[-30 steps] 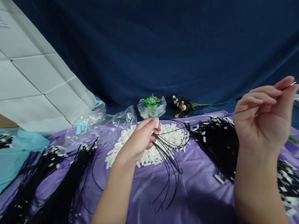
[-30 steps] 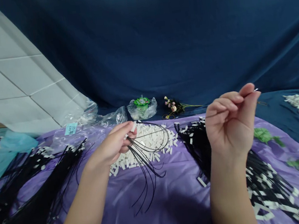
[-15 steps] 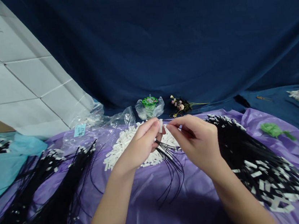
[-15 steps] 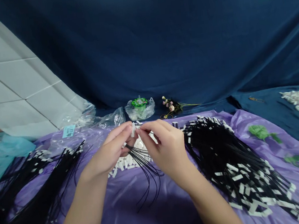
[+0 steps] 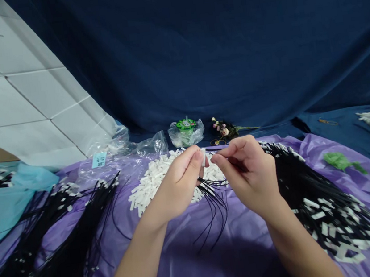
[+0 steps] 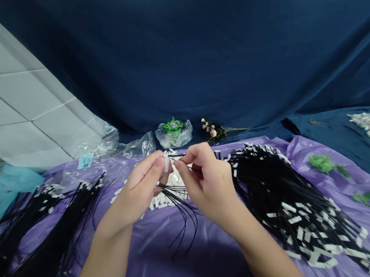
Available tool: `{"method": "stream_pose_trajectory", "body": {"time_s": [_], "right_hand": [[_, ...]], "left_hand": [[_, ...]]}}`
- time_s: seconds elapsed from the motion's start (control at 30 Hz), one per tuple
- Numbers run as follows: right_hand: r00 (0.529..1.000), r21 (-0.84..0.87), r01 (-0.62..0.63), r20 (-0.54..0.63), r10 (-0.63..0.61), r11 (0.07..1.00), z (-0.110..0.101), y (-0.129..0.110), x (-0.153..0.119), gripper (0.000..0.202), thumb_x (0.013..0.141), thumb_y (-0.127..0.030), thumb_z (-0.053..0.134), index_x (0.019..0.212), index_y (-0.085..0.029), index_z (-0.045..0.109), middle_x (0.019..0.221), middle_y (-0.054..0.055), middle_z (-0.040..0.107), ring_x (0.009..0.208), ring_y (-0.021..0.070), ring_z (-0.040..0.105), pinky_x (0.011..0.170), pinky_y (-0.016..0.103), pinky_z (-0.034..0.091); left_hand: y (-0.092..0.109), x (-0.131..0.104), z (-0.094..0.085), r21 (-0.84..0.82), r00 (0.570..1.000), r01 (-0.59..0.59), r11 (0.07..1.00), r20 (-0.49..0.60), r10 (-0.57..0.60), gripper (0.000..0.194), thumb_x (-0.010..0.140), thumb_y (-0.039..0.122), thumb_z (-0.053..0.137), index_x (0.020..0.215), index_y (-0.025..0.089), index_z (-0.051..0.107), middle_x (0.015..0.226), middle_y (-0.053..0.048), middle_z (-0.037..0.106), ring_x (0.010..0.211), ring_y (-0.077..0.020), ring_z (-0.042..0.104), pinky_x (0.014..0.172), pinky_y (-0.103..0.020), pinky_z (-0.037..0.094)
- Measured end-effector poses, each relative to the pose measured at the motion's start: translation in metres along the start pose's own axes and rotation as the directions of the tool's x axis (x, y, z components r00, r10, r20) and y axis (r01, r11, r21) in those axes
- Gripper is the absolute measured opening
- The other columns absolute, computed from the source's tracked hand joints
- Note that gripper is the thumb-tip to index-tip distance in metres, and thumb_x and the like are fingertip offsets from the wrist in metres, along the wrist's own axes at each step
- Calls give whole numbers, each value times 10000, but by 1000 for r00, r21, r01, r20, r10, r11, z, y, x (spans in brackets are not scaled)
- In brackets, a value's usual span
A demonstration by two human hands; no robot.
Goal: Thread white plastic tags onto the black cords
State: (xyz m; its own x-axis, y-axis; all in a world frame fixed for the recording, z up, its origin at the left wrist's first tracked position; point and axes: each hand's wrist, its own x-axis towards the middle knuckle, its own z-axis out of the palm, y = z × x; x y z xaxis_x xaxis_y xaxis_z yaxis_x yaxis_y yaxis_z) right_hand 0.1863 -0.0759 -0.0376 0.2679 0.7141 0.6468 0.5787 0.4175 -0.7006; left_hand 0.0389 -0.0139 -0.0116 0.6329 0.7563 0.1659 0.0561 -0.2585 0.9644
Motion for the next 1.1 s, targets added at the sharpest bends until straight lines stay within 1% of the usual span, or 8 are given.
{"method": "stream_pose_trajectory", "body": {"time_s": [0.1,0.23,0.33,0.47,0.6,0.73,0.87,1.1], "right_hand": [[1000,-15,-1,14,1,1000,-1,0,0,173,886,-241,628,885,-236,455,720,-15,646,536,110,575,470,250,383],[1000,-9,-20,23,20,1000,-3,-1,1,188,881,-256,636,876,-239,449,715,-11,643,566,124,589,499,260,399],[995,56,-96,26,95,994,-4,-2,2,198,882,-285,638,854,-237,447,725,-7,645,540,113,551,498,263,374],[974,227,-223,78,211,948,-5,-4,3,231,894,-311,622,818,-229,419,745,-5,658,485,80,473,458,244,306],[950,415,-312,160,269,854,-5,-6,5,247,894,-283,619,803,-220,399,698,-17,640,458,57,414,438,218,238],[896,559,-444,295,332,700,-9,-5,9,278,881,-259,615,794,-220,354,643,-30,619,432,45,351,422,192,218],[842,620,-539,409,352,570,-13,-4,13,301,863,-237,616,783,-221,326,589,-51,572,430,41,336,407,166,210],[785,646,-618,478,395,447,-19,-8,16,294,853,-219,614,776,-220,330,547,-85,521,367,21,304,356,137,180]], "left_hand": [[0,0,0,23,1000,-8,1000,6,8,385,984,454,371,713,183,396,667,21,379,590,-92,346,501,-214,301],[-2,-1,0,72,1000,-26,997,-7,26,394,986,462,360,705,185,378,661,24,371,584,-94,339,524,-232,307],[-2,-2,2,138,998,-58,989,-24,62,386,988,461,354,714,189,375,662,27,362,590,-98,344,548,-250,311],[-2,-2,3,282,993,-103,954,-19,113,364,999,438,336,738,192,398,645,32,381,590,-106,359,565,-270,300],[-2,-2,3,366,991,-118,923,-15,133,354,1005,420,321,740,194,386,634,33,379,583,-110,355,570,-283,275],[-3,-2,3,371,988,-147,917,5,156,351,1005,408,323,732,195,381,636,30,378,591,-115,356,584,-287,270],[-5,-1,5,360,985,-168,918,15,174,346,1005,409,321,736,197,379,641,28,381,593,-117,359,585,-285,273],[-7,0,8,391,981,-186,901,27,191,332,1011,408,298,757,206,369,634,35,379,570,-113,367,568,-289,267]]}}
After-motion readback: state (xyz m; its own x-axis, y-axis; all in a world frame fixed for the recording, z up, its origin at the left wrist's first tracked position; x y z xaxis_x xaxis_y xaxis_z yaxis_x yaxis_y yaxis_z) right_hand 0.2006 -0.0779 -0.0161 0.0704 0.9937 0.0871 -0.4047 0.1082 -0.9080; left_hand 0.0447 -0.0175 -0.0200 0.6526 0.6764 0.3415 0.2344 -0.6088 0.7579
